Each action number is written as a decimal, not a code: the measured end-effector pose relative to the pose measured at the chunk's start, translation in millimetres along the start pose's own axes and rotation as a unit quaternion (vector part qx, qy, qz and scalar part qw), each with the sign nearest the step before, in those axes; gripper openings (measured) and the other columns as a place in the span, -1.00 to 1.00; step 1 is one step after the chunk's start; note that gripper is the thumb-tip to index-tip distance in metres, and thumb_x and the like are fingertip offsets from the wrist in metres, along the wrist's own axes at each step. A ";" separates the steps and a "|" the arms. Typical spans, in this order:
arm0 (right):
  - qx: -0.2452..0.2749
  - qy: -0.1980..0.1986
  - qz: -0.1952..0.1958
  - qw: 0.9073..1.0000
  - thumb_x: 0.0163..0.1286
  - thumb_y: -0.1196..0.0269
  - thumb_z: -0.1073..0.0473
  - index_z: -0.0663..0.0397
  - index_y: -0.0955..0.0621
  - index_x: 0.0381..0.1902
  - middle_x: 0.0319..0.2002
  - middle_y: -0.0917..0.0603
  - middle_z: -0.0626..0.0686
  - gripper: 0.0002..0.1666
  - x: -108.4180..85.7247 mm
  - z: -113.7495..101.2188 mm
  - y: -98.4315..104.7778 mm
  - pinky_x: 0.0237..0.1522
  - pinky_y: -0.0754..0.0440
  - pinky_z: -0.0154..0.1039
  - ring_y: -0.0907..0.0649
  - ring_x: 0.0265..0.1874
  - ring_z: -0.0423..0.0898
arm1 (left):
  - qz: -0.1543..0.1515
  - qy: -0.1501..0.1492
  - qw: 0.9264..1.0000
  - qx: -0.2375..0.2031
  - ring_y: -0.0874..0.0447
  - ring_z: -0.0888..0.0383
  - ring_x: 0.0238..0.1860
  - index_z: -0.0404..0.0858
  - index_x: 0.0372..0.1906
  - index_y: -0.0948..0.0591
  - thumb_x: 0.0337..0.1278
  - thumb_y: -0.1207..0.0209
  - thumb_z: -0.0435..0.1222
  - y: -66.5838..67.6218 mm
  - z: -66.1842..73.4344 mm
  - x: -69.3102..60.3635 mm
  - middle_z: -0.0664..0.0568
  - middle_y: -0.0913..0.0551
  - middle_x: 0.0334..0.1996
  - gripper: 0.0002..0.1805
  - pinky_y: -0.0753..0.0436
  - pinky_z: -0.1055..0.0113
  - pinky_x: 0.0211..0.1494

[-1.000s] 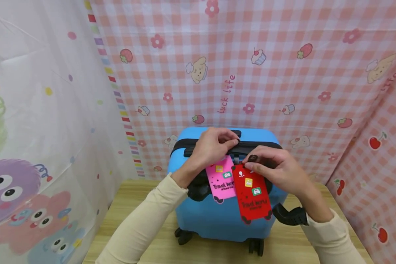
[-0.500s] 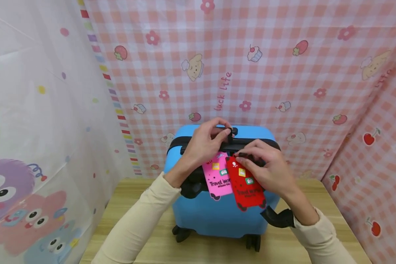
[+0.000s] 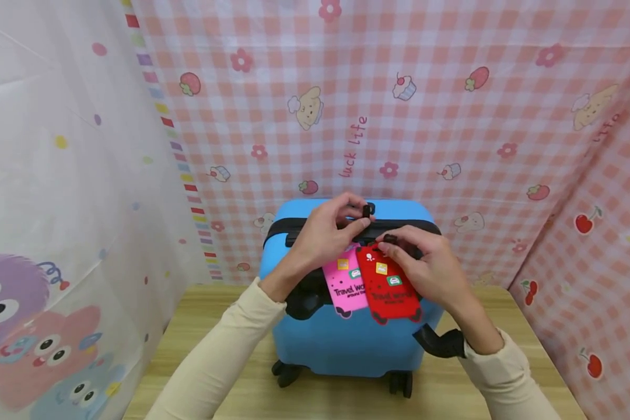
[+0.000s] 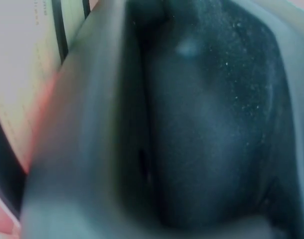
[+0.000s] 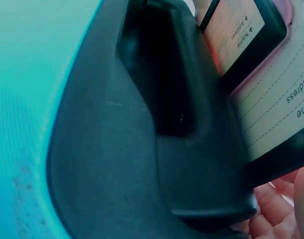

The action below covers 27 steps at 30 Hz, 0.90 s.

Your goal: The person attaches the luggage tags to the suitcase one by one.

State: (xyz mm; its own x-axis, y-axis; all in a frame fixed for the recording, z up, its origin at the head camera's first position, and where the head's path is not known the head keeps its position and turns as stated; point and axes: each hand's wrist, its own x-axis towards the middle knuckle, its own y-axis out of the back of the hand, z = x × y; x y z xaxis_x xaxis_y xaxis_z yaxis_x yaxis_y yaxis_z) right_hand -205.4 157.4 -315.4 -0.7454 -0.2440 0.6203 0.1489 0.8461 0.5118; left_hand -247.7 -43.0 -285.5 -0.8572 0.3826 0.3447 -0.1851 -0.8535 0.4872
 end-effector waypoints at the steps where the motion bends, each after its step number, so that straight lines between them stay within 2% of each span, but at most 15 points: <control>1: -0.004 -0.005 0.001 1.000 0.36 -0.31 0.28 0.08 -0.73 -0.14 -0.27 -0.74 -0.07 -0.85 0.6 -0.1 0.1 -0.30 -0.59 -0.40 -0.63 -0.34 -0.23 | 0.000 0.002 1.000 -0.002 -0.69 0.23 -0.10 -0.12 0.09 -0.55 0.37 -0.19 -0.22 -0.1 0.1 0.4 0.14 -0.73 -0.07 -0.74 -0.62 0.30 -0.07; 7: -0.021 -0.039 0.015 0.999 0.41 -0.28 0.16 0.01 -0.72 -0.12 -0.40 -0.70 -0.10 -0.85 6.0 -3.0 -1.4 -0.39 -0.53 -0.34 -0.58 -0.42 -0.21 | 0.012 0.003 1.000 -0.005 -0.69 0.24 -0.03 -0.13 0.06 -0.62 0.38 -0.17 -0.25 0.1 0.1 2.9 0.10 -0.75 -0.07 -0.77 -0.62 0.28 0.05; 15: -0.021 -0.036 0.025 0.999 0.47 -0.21 0.15 0.05 -0.69 -0.03 -0.36 -0.71 -0.03 -0.79 11.4 -5.4 -6.4 -0.39 -0.53 -0.35 -0.57 -0.40 -0.18 | 0.009 -0.001 1.000 0.009 -0.70 0.20 -0.05 -0.15 0.10 -0.64 0.37 -0.18 -0.29 1.6 0.7 4.9 0.05 -0.75 -0.09 -0.74 -0.63 0.28 0.06; 19: -0.018 -0.039 0.019 0.999 0.45 -0.23 0.18 0.13 -0.65 0.00 -0.37 -0.75 0.01 -0.77 17.0 -4.5 -6.2 -0.37 -0.58 -0.39 -0.65 -0.42 -0.18 | 0.013 -0.009 1.000 0.013 -0.71 0.22 -0.06 -0.16 0.10 -0.64 0.36 -0.18 -0.30 0.4 0.6 5.9 0.05 -0.76 -0.10 -0.73 -0.64 0.31 0.03; 22: 0.001 -0.049 0.006 0.999 0.41 -0.26 0.22 0.19 -0.56 0.08 -0.38 -0.77 0.06 -0.68 22.9 -3.2 -4.7 -0.31 -0.59 -0.41 -0.70 -0.43 -0.16 | 0.018 -0.014 1.000 0.014 -0.73 0.23 -0.08 -0.17 0.07 -0.64 0.35 -0.19 -0.31 -1.2 0.1 6.0 0.04 -0.77 -0.11 -0.76 -0.65 0.31 0.03; 27: 0.052 -0.075 -0.019 0.996 0.41 -0.27 0.21 0.18 -0.34 0.18 -0.39 -0.76 0.10 -0.52 29.6 -1.1 -3.7 -0.34 -0.58 -0.37 -0.67 -0.45 -0.16 | 0.030 -0.023 0.999 0.018 -0.73 0.23 -0.11 -0.19 -0.05 -0.65 0.34 -0.20 -0.32 -3.0 -2.1 4.6 0.04 -0.79 -0.15 -0.84 -0.63 0.29 0.07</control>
State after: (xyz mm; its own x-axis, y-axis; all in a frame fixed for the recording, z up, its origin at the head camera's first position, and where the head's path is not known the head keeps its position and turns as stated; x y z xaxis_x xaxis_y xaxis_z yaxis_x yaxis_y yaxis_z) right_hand -227.2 146.5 -298.3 -0.8396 -0.2103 0.5009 0.0555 0.8840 0.4642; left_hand -252.1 -39.4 -287.0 -0.8428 0.3476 0.4110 -0.1154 -0.8624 0.4929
